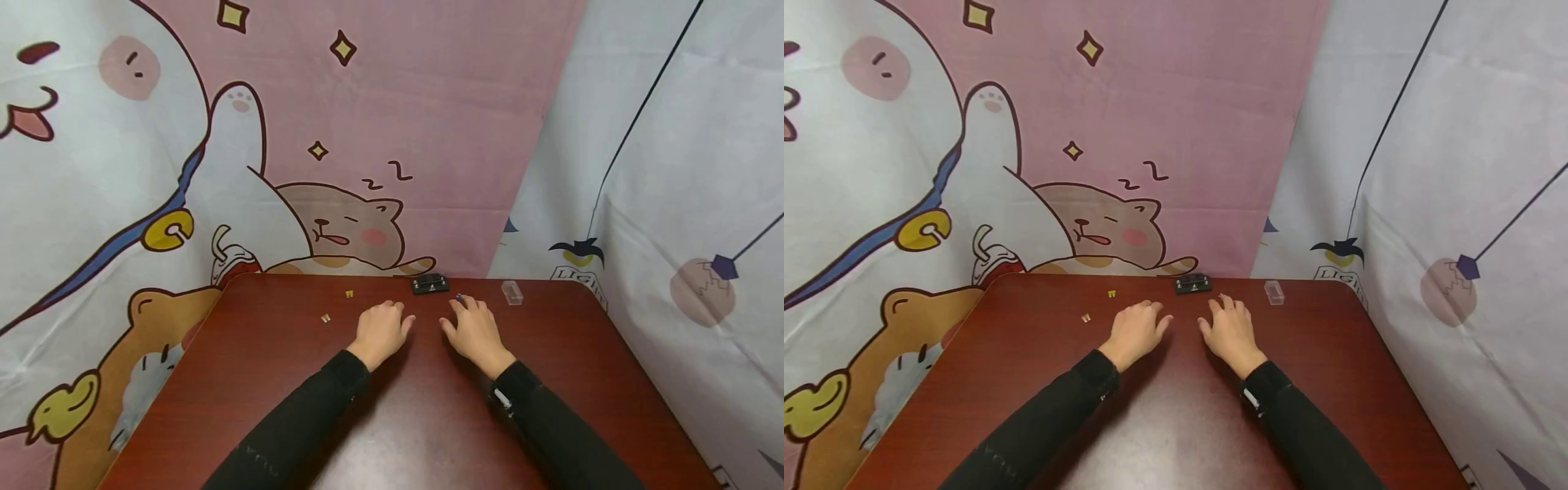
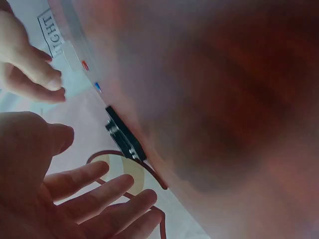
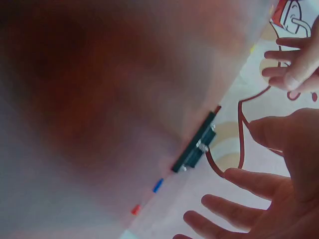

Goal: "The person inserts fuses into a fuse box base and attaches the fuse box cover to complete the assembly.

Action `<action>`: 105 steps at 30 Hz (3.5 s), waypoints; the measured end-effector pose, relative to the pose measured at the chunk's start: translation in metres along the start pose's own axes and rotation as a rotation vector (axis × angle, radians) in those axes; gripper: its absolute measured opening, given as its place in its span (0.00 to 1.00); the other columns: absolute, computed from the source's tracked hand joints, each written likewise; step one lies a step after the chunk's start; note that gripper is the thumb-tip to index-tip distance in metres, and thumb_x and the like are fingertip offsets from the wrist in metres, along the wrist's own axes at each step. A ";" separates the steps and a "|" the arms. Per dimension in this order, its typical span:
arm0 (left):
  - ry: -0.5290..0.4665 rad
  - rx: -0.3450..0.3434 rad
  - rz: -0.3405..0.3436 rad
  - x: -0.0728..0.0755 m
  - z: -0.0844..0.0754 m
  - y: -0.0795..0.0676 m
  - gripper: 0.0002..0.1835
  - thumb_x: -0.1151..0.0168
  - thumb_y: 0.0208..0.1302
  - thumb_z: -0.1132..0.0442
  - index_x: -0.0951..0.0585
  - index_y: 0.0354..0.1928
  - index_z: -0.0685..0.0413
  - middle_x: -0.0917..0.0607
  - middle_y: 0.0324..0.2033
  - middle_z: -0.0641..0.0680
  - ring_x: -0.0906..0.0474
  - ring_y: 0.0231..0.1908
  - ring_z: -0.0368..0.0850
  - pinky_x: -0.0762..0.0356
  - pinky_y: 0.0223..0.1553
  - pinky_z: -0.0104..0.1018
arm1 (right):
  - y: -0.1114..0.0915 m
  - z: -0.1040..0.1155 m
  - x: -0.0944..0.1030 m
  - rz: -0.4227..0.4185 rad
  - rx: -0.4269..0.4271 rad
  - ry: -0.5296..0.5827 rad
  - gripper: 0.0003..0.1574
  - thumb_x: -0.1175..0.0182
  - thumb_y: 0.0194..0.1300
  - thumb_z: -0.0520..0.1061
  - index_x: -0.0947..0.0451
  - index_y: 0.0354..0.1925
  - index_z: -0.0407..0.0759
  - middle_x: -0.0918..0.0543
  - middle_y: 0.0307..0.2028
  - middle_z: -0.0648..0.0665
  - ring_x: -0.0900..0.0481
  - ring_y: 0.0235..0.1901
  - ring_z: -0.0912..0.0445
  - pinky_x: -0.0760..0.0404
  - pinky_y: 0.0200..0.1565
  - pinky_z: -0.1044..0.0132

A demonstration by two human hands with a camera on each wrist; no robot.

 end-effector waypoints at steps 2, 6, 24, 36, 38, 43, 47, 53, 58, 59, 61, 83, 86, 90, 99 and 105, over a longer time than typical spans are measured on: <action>0.004 0.003 -0.027 0.000 0.002 0.009 0.22 0.36 0.81 0.43 0.09 0.52 0.54 0.07 0.41 0.57 0.08 0.37 0.55 0.10 0.36 0.50 | 0.008 0.000 0.004 -0.016 -0.005 0.004 0.39 0.36 0.80 0.61 0.23 0.76 0.38 0.24 0.75 0.28 0.26 0.71 0.28 0.26 0.72 0.32; 0.004 0.019 -0.020 0.004 0.002 0.023 0.19 0.35 0.81 0.45 0.08 0.48 0.54 0.09 0.37 0.56 0.09 0.37 0.55 0.11 0.36 0.51 | 0.024 -0.001 0.010 -0.040 -0.006 -0.009 0.36 0.36 0.81 0.59 0.20 0.72 0.37 0.19 0.70 0.29 0.21 0.67 0.30 0.20 0.67 0.33; -0.197 0.082 0.252 -0.022 0.014 0.099 0.16 0.32 0.79 0.53 0.13 0.58 0.56 0.09 0.55 0.59 0.11 0.53 0.55 0.14 0.58 0.53 | 0.110 -0.024 -0.002 0.089 0.037 -0.033 0.26 0.34 0.77 0.48 0.15 0.66 0.37 0.14 0.61 0.33 0.20 0.65 0.31 0.22 0.68 0.33; -0.138 0.124 0.323 -0.121 0.057 0.159 0.29 0.26 0.70 0.40 0.15 0.64 0.49 0.09 0.57 0.57 0.12 0.54 0.56 0.13 0.54 0.56 | 0.134 -0.036 -0.014 0.226 0.003 -0.046 0.36 0.35 0.77 0.51 0.23 0.76 0.39 0.22 0.74 0.32 0.31 0.77 0.32 0.32 0.75 0.33; -0.132 0.141 0.332 -0.131 0.054 0.165 0.31 0.25 0.68 0.39 0.16 0.66 0.48 0.10 0.56 0.58 0.11 0.52 0.57 0.12 0.51 0.57 | 0.138 -0.040 -0.020 0.251 -0.006 -0.062 0.37 0.35 0.77 0.52 0.25 0.78 0.41 0.24 0.75 0.33 0.32 0.78 0.32 0.33 0.75 0.34; -0.099 0.209 0.348 -0.129 0.038 0.168 0.32 0.26 0.69 0.41 0.18 0.67 0.51 0.10 0.57 0.60 0.10 0.51 0.59 0.11 0.47 0.58 | 0.145 -0.044 -0.029 0.290 0.003 -0.093 0.38 0.34 0.77 0.55 0.25 0.78 0.42 0.25 0.76 0.33 0.32 0.77 0.33 0.34 0.71 0.36; -0.064 0.229 0.360 -0.129 0.034 0.171 0.28 0.26 0.70 0.43 0.14 0.63 0.51 0.09 0.55 0.58 0.11 0.47 0.55 0.11 0.44 0.56 | 0.148 -0.043 -0.027 0.296 0.017 -0.089 0.38 0.33 0.75 0.54 0.23 0.75 0.40 0.23 0.74 0.33 0.30 0.75 0.34 0.34 0.70 0.36; -0.049 0.206 0.392 -0.134 0.038 0.177 0.25 0.23 0.67 0.45 0.11 0.59 0.50 0.07 0.52 0.55 0.13 0.40 0.50 0.13 0.39 0.53 | 0.150 -0.038 -0.022 0.334 0.042 -0.120 0.40 0.31 0.73 0.56 0.24 0.76 0.43 0.22 0.74 0.34 0.28 0.74 0.34 0.35 0.70 0.36; -0.039 0.121 0.412 -0.135 0.044 0.173 0.23 0.25 0.71 0.47 0.11 0.61 0.51 0.09 0.57 0.56 0.11 0.51 0.53 0.11 0.50 0.56 | 0.148 -0.034 -0.017 0.378 0.061 -0.119 0.38 0.31 0.72 0.55 0.22 0.75 0.46 0.21 0.73 0.34 0.27 0.73 0.34 0.33 0.66 0.39; -0.043 0.104 0.414 -0.134 0.045 0.171 0.23 0.27 0.73 0.47 0.12 0.62 0.51 0.10 0.59 0.57 0.11 0.54 0.55 0.11 0.52 0.57 | 0.148 -0.034 -0.016 0.388 0.063 -0.124 0.38 0.31 0.73 0.56 0.22 0.75 0.47 0.22 0.73 0.35 0.27 0.73 0.35 0.33 0.66 0.40; -0.034 0.080 0.419 -0.129 0.047 0.165 0.23 0.29 0.75 0.48 0.14 0.66 0.50 0.12 0.63 0.57 0.14 0.61 0.56 0.12 0.57 0.58 | 0.147 -0.033 -0.014 0.400 0.076 -0.124 0.37 0.31 0.73 0.57 0.21 0.74 0.47 0.22 0.73 0.35 0.28 0.73 0.36 0.34 0.66 0.40; -0.075 -0.102 0.502 0.005 0.040 0.024 0.28 0.33 0.80 0.50 0.21 0.75 0.54 0.15 0.68 0.57 0.16 0.66 0.53 0.19 0.69 0.52 | 0.065 0.004 -0.006 0.401 0.312 0.117 0.27 0.25 0.64 0.55 0.11 0.57 0.44 0.15 0.48 0.50 0.21 0.45 0.56 0.34 0.52 0.53; -0.078 -0.078 0.486 0.008 0.042 0.010 0.28 0.32 0.80 0.50 0.21 0.74 0.54 0.15 0.68 0.57 0.16 0.66 0.54 0.18 0.68 0.53 | 0.056 0.014 -0.005 0.385 0.317 0.115 0.27 0.25 0.62 0.55 0.10 0.55 0.44 0.16 0.46 0.50 0.22 0.44 0.55 0.34 0.53 0.52; -0.100 -0.054 0.495 0.013 0.041 -0.003 0.29 0.32 0.80 0.51 0.22 0.76 0.54 0.18 0.71 0.58 0.18 0.70 0.56 0.20 0.70 0.54 | 0.043 0.021 -0.007 0.372 0.307 0.084 0.28 0.24 0.63 0.57 0.10 0.56 0.45 0.16 0.48 0.50 0.21 0.47 0.55 0.34 0.54 0.53; -0.082 -0.057 0.471 0.012 0.037 -0.012 0.27 0.28 0.77 0.53 0.19 0.71 0.55 0.14 0.63 0.57 0.14 0.62 0.54 0.16 0.64 0.52 | 0.030 0.027 -0.011 0.378 0.314 0.046 0.26 0.25 0.63 0.56 0.10 0.55 0.45 0.18 0.46 0.49 0.22 0.46 0.54 0.34 0.52 0.53; -0.094 -0.047 0.438 0.007 0.036 -0.015 0.26 0.26 0.75 0.54 0.18 0.69 0.56 0.15 0.60 0.57 0.14 0.59 0.54 0.15 0.60 0.53 | 0.028 0.024 -0.016 0.361 0.299 0.064 0.28 0.22 0.64 0.56 0.11 0.57 0.44 0.17 0.47 0.49 0.21 0.49 0.53 0.32 0.53 0.53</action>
Point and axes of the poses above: each hand's wrist, its own y-axis towards the middle knuckle, its own x-axis out of the back of the hand, z = x × y, the point moved 1 cm from there along y, towards the middle knuckle
